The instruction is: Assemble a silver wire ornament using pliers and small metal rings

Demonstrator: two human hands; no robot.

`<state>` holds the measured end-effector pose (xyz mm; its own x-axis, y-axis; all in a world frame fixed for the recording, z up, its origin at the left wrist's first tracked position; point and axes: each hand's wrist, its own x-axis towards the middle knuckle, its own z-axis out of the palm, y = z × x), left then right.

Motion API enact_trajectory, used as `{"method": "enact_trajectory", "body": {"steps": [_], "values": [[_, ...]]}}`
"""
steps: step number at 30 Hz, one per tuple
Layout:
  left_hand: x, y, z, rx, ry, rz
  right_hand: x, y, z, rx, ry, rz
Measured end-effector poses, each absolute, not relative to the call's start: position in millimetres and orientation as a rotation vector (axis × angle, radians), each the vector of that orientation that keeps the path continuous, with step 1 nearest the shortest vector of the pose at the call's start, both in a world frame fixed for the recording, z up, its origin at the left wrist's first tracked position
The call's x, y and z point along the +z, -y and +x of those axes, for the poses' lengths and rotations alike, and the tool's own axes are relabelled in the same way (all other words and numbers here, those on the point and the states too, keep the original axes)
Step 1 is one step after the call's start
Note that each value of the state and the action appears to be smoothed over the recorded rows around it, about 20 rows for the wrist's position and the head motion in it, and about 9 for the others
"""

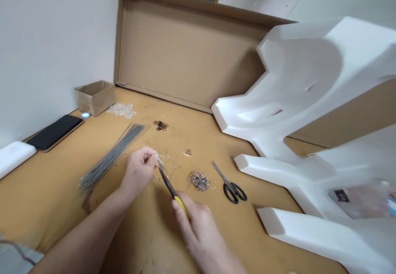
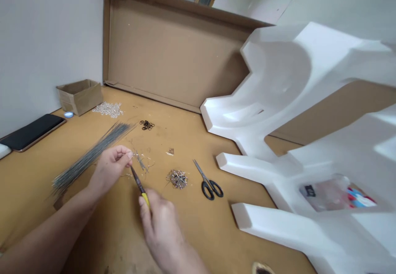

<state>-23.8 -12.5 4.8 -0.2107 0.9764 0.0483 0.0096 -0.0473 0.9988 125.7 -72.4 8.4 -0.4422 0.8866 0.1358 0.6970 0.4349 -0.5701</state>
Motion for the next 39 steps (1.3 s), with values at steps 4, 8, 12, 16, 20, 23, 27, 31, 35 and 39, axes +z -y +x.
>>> {"method": "enact_trajectory", "body": {"steps": [4,8,12,16,20,23,27,31,35,39], "values": [[8.6,16.0,-20.4,1.407,-1.322,1.101,14.6,63.6,131.8,0.914,2.076,-1.329],[13.5,18.3,-19.6,1.371,-1.321,1.082,11.3,60.2,131.2,0.893,2.026,-1.377],[12.1,19.0,-18.4,1.329,-1.333,1.149,10.7,61.4,130.3,0.883,2.04,-1.369],[8.1,19.4,-17.1,1.318,-1.376,1.198,11.5,62.1,130.1,0.845,2.055,-1.351],[7.1,20.6,-15.9,1.305,-1.402,1.24,11.0,61.8,130.5,0.834,2.058,-1.353],[7.6,21.5,-15.2,1.304,-1.402,1.261,11.0,61.9,130.9,0.836,2.054,-1.367],[7.7,21.7,-15.1,1.291,-1.395,1.275,12.1,62.2,130.2,0.879,2.036,-1.381],[7.9,21.2,-15.4,1.292,-1.386,1.27,13.2,62.2,129.4,0.915,2.016,-1.376],[8.5,21.1,-15.6,1.289,-1.378,1.262,14.0,61.8,129.0,0.943,2.005,-1.379],[9.1,21.7,-15.8,1.296,-1.372,1.259,15.4,61.3,127.9,0.94,2.002,-1.387]]}}
